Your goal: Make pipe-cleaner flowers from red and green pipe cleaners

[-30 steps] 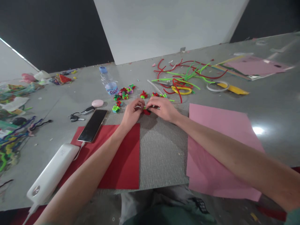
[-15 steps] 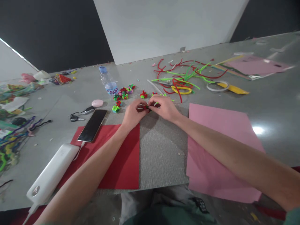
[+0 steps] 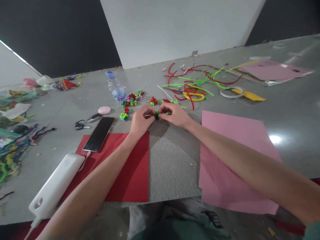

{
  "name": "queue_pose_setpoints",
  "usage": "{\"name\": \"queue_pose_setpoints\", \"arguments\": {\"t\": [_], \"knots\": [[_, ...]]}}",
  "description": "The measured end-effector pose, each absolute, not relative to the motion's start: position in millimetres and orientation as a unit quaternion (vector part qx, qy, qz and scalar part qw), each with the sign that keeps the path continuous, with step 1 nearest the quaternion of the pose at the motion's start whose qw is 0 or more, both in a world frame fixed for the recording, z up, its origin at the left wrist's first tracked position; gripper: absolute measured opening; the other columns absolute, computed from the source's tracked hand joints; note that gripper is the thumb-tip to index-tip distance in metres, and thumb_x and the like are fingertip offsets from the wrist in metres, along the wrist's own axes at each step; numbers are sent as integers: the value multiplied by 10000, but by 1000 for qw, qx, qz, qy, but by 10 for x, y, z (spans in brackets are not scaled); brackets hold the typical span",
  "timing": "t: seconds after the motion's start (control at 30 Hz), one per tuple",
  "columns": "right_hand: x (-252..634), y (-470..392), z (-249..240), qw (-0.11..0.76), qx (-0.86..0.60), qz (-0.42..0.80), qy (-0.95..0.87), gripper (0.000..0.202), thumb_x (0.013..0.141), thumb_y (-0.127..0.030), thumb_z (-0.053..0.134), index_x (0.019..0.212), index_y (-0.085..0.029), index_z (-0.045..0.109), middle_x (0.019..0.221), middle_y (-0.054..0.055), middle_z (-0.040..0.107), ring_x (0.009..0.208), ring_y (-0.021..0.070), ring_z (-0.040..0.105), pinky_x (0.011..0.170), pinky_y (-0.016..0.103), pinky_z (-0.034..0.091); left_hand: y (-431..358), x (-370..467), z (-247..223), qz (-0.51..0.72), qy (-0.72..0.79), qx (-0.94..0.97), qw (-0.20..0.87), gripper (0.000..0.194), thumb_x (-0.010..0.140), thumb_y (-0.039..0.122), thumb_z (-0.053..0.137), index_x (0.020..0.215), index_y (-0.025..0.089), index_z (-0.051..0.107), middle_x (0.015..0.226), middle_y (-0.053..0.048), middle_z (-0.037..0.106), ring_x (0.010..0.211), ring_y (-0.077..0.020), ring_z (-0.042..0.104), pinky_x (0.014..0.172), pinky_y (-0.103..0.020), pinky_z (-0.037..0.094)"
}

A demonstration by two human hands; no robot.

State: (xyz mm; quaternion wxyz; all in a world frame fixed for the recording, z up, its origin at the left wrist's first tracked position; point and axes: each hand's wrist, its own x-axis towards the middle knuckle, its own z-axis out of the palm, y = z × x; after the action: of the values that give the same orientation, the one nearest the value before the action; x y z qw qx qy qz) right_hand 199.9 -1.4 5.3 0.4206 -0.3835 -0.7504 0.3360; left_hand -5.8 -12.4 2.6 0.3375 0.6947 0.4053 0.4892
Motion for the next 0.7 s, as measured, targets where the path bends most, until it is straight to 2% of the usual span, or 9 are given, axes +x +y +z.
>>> {"name": "queue_pose_setpoints", "arguments": {"t": [0.13, 0.27, 0.4, 0.5, 0.6, 0.7], "knots": [[1996, 1, 27, 417, -377, 378, -736, 134, 767, -274, 714, 839, -233, 609, 807, -1, 685, 752, 180, 639, 758, 342, 497, -131, -60, 24, 486, 403, 704, 325, 187, 756, 28, 670, 849, 187, 703, 882, -19, 727, 841, -155, 734, 786, -279, 631], [2011, 51, -21, 419, -378, 436, -701, 162, 747, -285, 694, 841, -246, 568, 756, -15, 658, 698, 182, 651, 679, 330, 510, -177, -49, 51, 483, 399, 731, 269, 163, 817, 48, 703, 884, 195, 727, 960, -36, 724, 892, -158, 737, 793, -267, 650], [2018, 75, -41, 438, -384, 409, -702, 130, 737, -260, 673, 825, -244, 580, 749, -15, 637, 694, 176, 634, 653, 322, 495, -249, -27, 96, 468, 399, 765, 191, 98, 890, 112, 746, 916, 206, 751, 999, -57, 719, 899, -165, 723, 785, -269, 669], [2007, 62, -28, 447, -378, 399, -705, 115, 753, -260, 664, 813, -246, 567, 737, -19, 631, 684, 169, 621, 647, 321, 485, -289, -9, 109, 463, 400, 778, 144, 103, 922, 120, 725, 857, 198, 741, 1039, -73, 711, 902, -163, 712, 759, -259, 663], [1993, 47, -9, 454, -375, 398, -703, 116, 765, -271, 664, 811, -247, 559, 722, -23, 636, 682, 165, 617, 658, 323, 481, -300, 4, 102, 464, 399, 779, 138, 147, 913, 79, 685, 815, 187, 706, 1019, -67, 701, 891, -154, 702, 732, -238, 647], [1981, 33, 0, 448, -374, 393, -711, 122, 757, -258, 667, 816, -244, 561, 732, -25, 634, 692, 164, 618, 674, 327, 477, -290, 7, 99, 479, 413, 758, 160, 162, 873, 42, 678, 926, 193, 704, 1017, -44, 688, 853, -131, 696, 714, -217, 632]]}}
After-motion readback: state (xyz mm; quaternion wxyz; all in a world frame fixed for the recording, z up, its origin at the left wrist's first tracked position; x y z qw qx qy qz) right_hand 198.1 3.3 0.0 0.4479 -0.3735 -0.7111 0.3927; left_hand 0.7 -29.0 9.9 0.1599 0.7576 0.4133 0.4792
